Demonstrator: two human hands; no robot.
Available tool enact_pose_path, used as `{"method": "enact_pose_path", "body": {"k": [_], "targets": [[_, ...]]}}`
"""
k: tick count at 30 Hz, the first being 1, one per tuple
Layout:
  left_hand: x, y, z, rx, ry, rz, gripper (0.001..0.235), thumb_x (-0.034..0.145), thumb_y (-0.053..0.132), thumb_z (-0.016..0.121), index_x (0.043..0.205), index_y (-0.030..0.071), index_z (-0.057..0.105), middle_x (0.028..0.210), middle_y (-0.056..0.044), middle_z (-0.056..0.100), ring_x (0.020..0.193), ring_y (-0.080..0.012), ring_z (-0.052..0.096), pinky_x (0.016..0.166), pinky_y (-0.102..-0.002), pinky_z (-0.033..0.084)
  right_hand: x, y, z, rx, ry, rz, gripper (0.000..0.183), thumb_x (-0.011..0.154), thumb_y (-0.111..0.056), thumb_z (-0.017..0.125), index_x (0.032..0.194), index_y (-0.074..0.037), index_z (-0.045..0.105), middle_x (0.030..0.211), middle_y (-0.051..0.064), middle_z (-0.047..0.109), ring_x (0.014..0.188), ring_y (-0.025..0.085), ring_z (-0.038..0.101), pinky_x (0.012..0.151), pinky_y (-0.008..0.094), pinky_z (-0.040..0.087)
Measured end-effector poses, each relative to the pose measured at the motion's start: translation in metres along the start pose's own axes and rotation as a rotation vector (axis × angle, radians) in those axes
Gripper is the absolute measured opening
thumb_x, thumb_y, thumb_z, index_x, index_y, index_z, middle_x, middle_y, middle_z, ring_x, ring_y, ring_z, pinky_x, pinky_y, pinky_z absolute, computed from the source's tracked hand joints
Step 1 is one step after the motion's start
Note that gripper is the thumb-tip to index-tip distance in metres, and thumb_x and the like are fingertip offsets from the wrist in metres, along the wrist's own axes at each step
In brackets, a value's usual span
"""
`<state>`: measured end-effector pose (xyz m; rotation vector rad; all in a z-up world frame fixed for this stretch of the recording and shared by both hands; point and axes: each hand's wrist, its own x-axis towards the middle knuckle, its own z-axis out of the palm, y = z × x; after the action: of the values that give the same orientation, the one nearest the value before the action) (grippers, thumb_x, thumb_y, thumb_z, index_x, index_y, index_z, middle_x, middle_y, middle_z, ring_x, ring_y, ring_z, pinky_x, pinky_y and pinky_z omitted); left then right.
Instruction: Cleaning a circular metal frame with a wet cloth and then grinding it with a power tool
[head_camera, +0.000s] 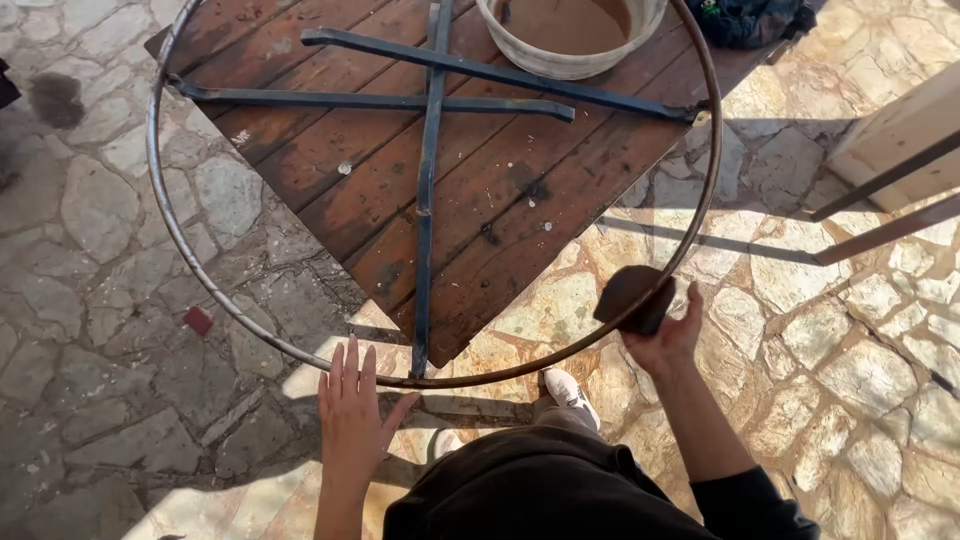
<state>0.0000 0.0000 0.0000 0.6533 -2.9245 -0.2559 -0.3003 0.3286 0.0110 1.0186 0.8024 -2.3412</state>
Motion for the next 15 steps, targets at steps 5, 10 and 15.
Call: {"method": "enact_pose_path", "body": {"k": [5, 10, 15], "targets": [[-0.013, -0.039, 0.005, 0.096, -0.053, 0.181, 0.098, 0.090, 0.078, 0.046, 0.160, 0.010, 0.034, 0.172, -0.013, 0.024, 0.160, -0.0307, 0.020, 0.124, -0.055, 0.021, -0.047, 0.063, 0.001, -0.012, 0.031, 0.072, 0.107, 0.075, -0.077, 0.058, 0.154, -0.006, 0.045, 0.149, 0.023, 0.057, 0.133, 0.044, 0.056, 0.107, 0.054, 0.051], [-0.016, -0.051, 0.004, 0.205, -0.007, 0.320, 0.109, 0.088, 0.081, 0.044, 0.167, 0.010, 0.017, 0.174, -0.011, 0.017, 0.161, -0.0282, 0.015, 0.126, -0.056, 0.019, -0.066, 0.107, 0.007, 0.109, 0.107, -0.059, 0.093, 0.075, -0.068, 0.065, 0.139, 0.000, 0.061, 0.133, 0.020, 0.069, 0.120, 0.038, 0.066, 0.099, 0.046, 0.059], [-0.013, -0.054, 0.009, 0.138, -0.212, 0.268, 0.111, 0.090, 0.075, 0.053, 0.167, 0.012, 0.005, 0.175, -0.010, 0.001, 0.161, -0.0282, 0.001, 0.124, -0.053, 0.018, -0.079, 0.110, -0.003, 0.177, 0.057, -0.012, 0.094, 0.078, -0.070, 0.063, 0.142, -0.001, 0.057, 0.135, 0.025, 0.066, 0.120, 0.042, 0.064, 0.095, 0.052, 0.059]]}}
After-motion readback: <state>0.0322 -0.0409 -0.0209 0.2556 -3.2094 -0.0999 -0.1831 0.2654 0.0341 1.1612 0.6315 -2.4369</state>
